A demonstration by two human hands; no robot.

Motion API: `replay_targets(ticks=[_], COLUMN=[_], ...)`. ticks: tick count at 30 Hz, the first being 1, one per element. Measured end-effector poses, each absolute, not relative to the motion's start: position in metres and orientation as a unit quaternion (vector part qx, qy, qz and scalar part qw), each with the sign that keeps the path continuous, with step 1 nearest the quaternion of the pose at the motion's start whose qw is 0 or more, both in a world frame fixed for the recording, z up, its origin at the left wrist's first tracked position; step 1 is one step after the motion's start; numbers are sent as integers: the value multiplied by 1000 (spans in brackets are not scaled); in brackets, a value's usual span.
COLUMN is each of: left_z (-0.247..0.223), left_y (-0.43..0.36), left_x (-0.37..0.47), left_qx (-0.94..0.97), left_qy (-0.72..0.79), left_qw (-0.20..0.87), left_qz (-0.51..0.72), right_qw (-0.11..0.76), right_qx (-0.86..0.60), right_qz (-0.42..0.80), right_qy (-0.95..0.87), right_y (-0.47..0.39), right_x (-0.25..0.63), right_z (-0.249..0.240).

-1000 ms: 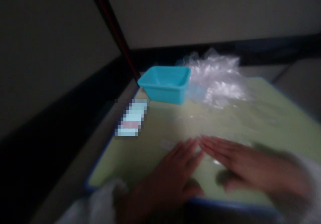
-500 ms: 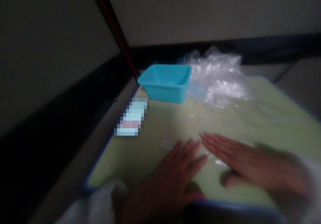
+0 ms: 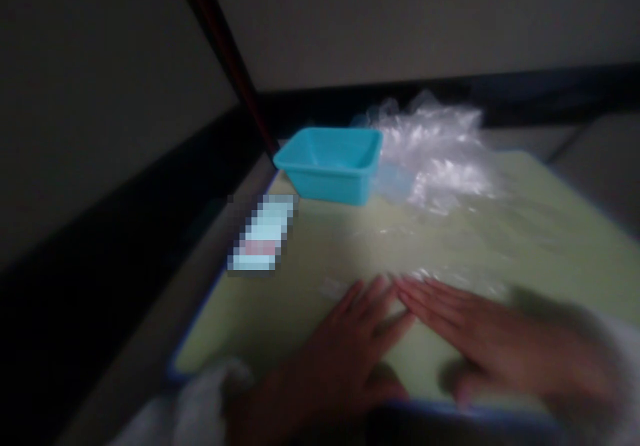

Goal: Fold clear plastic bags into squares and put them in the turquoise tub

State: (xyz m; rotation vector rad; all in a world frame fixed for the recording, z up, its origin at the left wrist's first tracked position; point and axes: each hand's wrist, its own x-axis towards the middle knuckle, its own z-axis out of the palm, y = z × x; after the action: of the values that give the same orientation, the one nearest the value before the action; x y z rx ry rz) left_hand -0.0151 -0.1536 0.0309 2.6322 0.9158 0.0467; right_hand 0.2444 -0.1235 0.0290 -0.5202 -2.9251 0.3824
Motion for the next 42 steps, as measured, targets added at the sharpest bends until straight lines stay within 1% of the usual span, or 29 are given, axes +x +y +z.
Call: replay_targets(ticks=[6,13,22,31,36,39,42], left_z=[27,29,36,33,35,48,71], left_y=[-155,-155,-153,-153,-153,-152,-144], left_x=[-21,-25,-27,-31,-30,-34,-41], left_qx=[924,903,884,887,888,895,908], left_qy=[348,396,423,423,423,411,393], left_qw=[160,159,180,172,167,163,145], left_qz=[8,-47,-88,-62,-68,-62,-20], right_qw=[63,30,34,36,35,34,42], right_qx=[-179,-187,-183,-178,-181,-181,-167], right_qz=[116,165,171,180,197,201,202], right_qy=[-975,-968,-968,-967,-963,-962,-964], right_y=[-123,-122,-121,-121,-121,-121,-119], right_x=[244,244,244,243,244,245,243], right_z=[32,30,31,32,32,32,39])
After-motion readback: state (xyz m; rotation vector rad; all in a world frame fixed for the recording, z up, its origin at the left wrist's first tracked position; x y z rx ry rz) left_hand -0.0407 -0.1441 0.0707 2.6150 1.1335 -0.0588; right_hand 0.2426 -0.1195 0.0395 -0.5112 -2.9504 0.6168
